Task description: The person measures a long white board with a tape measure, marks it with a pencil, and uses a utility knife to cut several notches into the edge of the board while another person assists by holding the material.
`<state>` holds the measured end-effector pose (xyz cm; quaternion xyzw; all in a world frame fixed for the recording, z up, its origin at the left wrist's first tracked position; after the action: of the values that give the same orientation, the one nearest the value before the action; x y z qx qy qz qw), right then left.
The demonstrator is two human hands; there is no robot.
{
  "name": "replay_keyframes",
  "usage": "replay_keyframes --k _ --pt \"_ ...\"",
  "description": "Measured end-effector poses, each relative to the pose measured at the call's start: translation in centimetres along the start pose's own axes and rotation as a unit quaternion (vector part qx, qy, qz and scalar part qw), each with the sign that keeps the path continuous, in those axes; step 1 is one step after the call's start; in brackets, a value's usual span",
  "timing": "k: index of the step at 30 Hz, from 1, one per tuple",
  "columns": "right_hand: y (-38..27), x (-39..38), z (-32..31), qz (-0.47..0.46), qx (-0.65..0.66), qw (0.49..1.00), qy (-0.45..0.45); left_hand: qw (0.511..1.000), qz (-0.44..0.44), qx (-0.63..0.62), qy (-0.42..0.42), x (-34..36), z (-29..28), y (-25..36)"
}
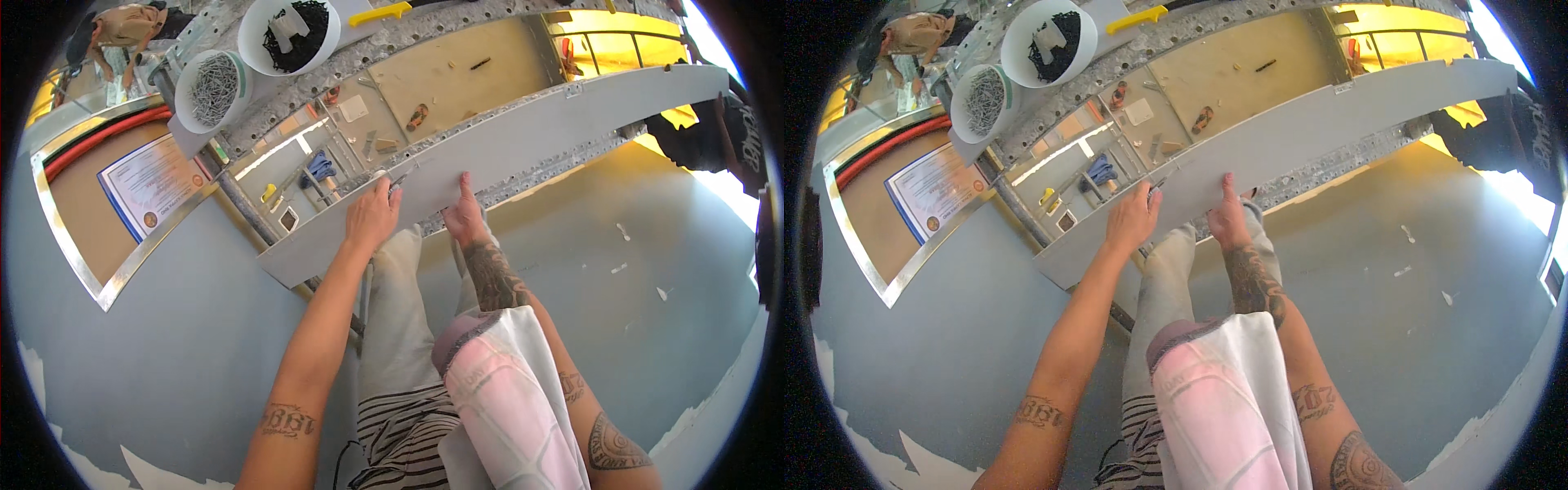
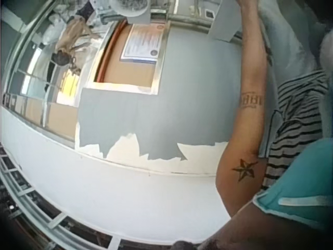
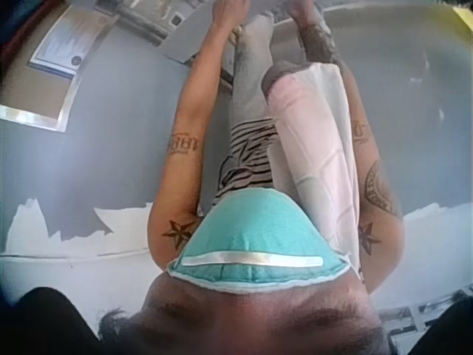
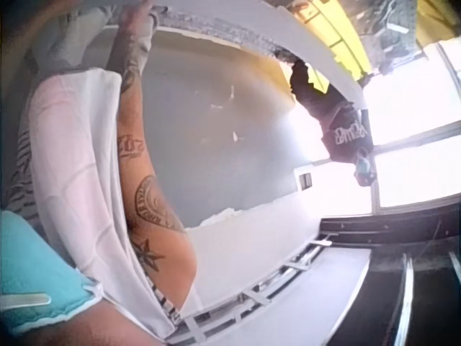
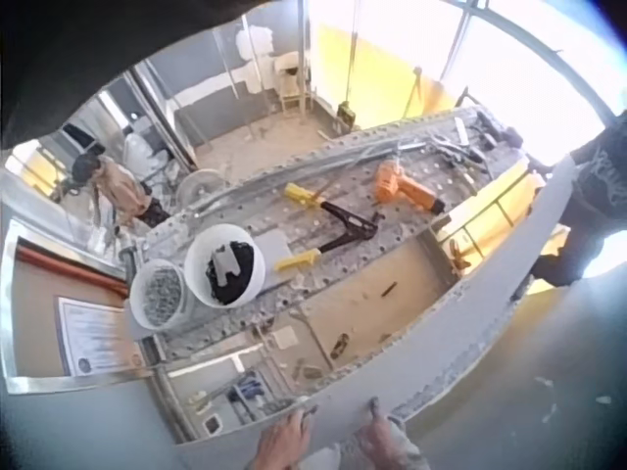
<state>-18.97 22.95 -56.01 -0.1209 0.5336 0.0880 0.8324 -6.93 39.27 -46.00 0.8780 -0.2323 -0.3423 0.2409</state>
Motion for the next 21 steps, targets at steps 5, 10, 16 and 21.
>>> replay_keyframes --k 5,10,16,21 --pt "0.3 -0.2 0.2 -0.051 0.008 0.998 0.027 0.999 0.046 -0.002 -0.002 0.3 0.2 -0.2" --pt "0.4 -0.5 0.7 -0.061 0.012 0.998 0.012 0.998 0.063 0.022 0.013 0.3 0.2 -0.5" --pt "0.3 -0.4 0.2 -0.064 0.014 0.997 0.042 0.997 0.066 0.036 0.007 0.2 0.6 -0.9" --pt "0.2 -0.8 1.1 -0.053 0.010 0.999 0.008 0.997 0.070 0.038 0.009 0.2 0.6 -0.8"
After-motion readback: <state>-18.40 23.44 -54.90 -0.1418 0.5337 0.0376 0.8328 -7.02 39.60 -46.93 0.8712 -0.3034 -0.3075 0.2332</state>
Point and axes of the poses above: each hand's wrist, its own x-axis towards the middle knuckle, its own z-axis out of the palm, y = z × x, the point moved 5 cm from there along x, towards the middle knuckle, and after that the axes turned 12 degrees about z, right-handed, at the moved point
